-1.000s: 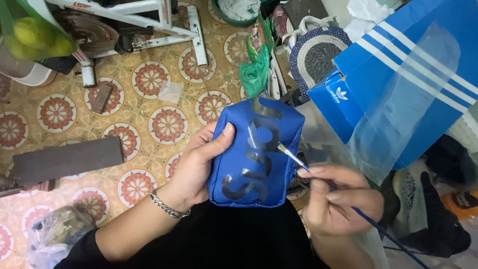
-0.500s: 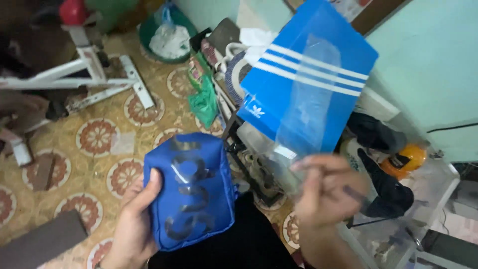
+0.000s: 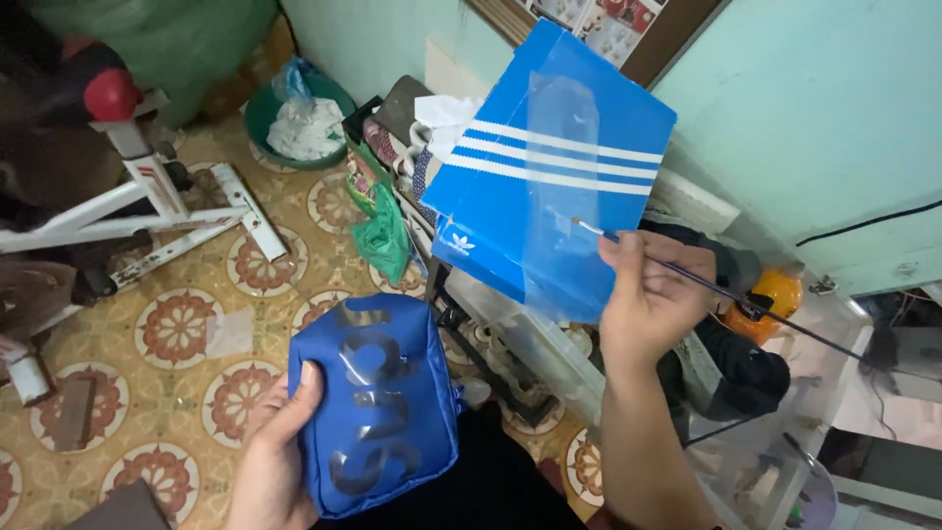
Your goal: Using a fine paintbrush to detail or touch up the logo on a blue pouch.
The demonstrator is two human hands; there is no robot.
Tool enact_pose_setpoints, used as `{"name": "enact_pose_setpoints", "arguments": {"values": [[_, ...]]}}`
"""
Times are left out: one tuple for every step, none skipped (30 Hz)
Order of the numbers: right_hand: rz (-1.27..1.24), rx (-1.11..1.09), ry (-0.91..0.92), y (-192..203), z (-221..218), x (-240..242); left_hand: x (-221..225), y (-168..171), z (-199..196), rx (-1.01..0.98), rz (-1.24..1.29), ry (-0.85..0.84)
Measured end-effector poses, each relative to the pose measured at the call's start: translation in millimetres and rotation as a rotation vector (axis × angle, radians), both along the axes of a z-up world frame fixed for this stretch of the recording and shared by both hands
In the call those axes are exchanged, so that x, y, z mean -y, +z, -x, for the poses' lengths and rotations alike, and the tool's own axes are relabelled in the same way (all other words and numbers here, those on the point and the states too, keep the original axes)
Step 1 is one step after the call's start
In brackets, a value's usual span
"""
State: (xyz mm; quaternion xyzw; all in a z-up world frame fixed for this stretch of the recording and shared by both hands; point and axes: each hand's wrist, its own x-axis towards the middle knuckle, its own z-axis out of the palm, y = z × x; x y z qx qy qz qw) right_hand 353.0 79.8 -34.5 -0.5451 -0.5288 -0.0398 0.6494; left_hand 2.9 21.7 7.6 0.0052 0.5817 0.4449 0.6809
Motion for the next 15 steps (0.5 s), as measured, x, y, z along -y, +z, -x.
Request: {"name": "enact_pose_setpoints", "arguments": {"values": [[0.008, -0.049, 0.022, -7.2, -2.0, -1.1, 1.7, -7.5, 1.7, 0.009, -0.043, -0.008], [0.018, -0.099, 0.046, -14.6, -3.6, -1.9, 4.1, -15.0, 3.6, 0.019, -0.084, -0.014], [0.016, -0.099, 0.044, -15.5, -3.9, -2.6, 3.8, -15.4, 3.7, 0.018, -0.086, -0.016], [0.029, -0.087, 0.057, -16.7, -4.4, -2.6, 4.3, -15.9, 3.5, 0.018, -0.083, -0.011], [0.043, -0.074, 0.07, -18.0, -4.9, -2.6, 4.8, -16.7, 3.3, 0.019, -0.08, -0.006], [0.044, -0.074, 0.069, -18.8, -5.1, -2.8, 5.7, -19.7, 3.6, 0.019, -0.079, -0.007], [0.047, -0.075, 0.076, -19.5, -5.1, -3.1, 6.6, -22.8, 4.1, 0.017, -0.095, 0.002], [0.05, -0.076, 0.083, -20.2, -4.9, -3.6, 7.6, -25.8, 4.7, 0.016, -0.112, 0.011], [0.051, -0.076, 0.084, -21.4, -5.3, -3.0, 6.5, -19.7, 2.3, 0.016, -0.111, 0.012], [0.052, -0.078, 0.073, -22.5, -5.6, -2.9, 5.1, -13.5, 0.1, 0.003, -0.084, 0.02], [0.052, -0.081, 0.062, -23.6, -5.7, -2.8, 3.8, -7.3, -2.0, -0.01, -0.056, 0.029], [0.053, -0.08, 0.063, -21.9, -5.2, -2.9, 4.7, -10.7, -1.0, -0.01, -0.055, 0.03], [0.043, -0.077, 0.062, -20.4, -4.5, -3.0, 5.8, -14.2, 0.2, -0.001, -0.068, 0.025], [0.032, -0.074, 0.064, -18.8, -3.5, -3.5, 7.2, -17.7, 1.6, 0.008, -0.08, 0.022], [0.033, -0.074, 0.067, -16.4, -3.4, -3.0, 6.5, -16.7, 0.9, 0.008, -0.079, 0.025]]}}
